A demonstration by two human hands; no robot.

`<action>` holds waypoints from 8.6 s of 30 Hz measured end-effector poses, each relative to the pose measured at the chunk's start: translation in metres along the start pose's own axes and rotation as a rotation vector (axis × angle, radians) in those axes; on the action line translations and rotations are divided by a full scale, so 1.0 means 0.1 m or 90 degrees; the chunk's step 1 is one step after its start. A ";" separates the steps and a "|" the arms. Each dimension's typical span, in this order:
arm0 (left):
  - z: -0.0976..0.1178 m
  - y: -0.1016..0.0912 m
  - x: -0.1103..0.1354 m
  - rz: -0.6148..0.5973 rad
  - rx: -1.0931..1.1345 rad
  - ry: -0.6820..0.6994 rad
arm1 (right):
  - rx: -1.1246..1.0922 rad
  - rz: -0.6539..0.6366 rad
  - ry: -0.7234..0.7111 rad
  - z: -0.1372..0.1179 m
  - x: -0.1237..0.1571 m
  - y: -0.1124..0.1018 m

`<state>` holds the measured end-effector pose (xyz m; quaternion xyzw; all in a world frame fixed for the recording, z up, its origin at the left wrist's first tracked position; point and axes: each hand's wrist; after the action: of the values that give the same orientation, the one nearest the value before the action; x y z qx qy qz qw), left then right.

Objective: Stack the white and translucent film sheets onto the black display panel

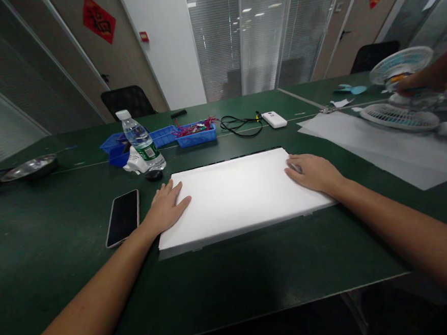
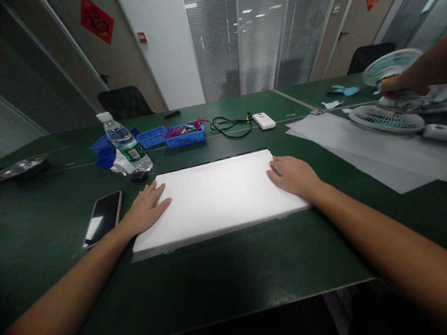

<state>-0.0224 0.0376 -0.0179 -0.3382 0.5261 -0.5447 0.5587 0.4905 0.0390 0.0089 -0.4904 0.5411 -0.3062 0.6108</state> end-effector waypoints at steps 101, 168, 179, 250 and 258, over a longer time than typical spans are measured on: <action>0.48 -0.37 0.26 -0.136 0.153 0.445 | 0.144 -0.146 0.407 1.47 -0.01 0.02; 0.49 -0.37 0.27 -0.152 0.157 0.413 | -0.046 0.184 -0.568 -0.40 0.11 -0.22; 0.37 -0.36 0.28 -0.071 0.184 0.428 | -0.214 0.124 -0.583 -0.42 0.15 -0.29; 0.04 -0.03 -0.02 0.096 0.075 -0.112 | -0.167 0.042 0.064 0.38 -0.06 0.06; 0.04 -0.02 -0.03 0.102 0.069 -0.108 | -0.214 0.035 -0.005 0.46 -0.06 0.13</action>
<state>-0.0189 0.0391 -0.0150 -0.3090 0.4723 -0.4953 0.6604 0.5311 0.0613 -0.0038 -0.5718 0.5956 -0.1926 0.5303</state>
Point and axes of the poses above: each hand's wrist, its own x-axis away from the middle knuckle, its own y-axis out of the palm, z = x × y, and after that the axes turned 8 degrees about z, right-handed
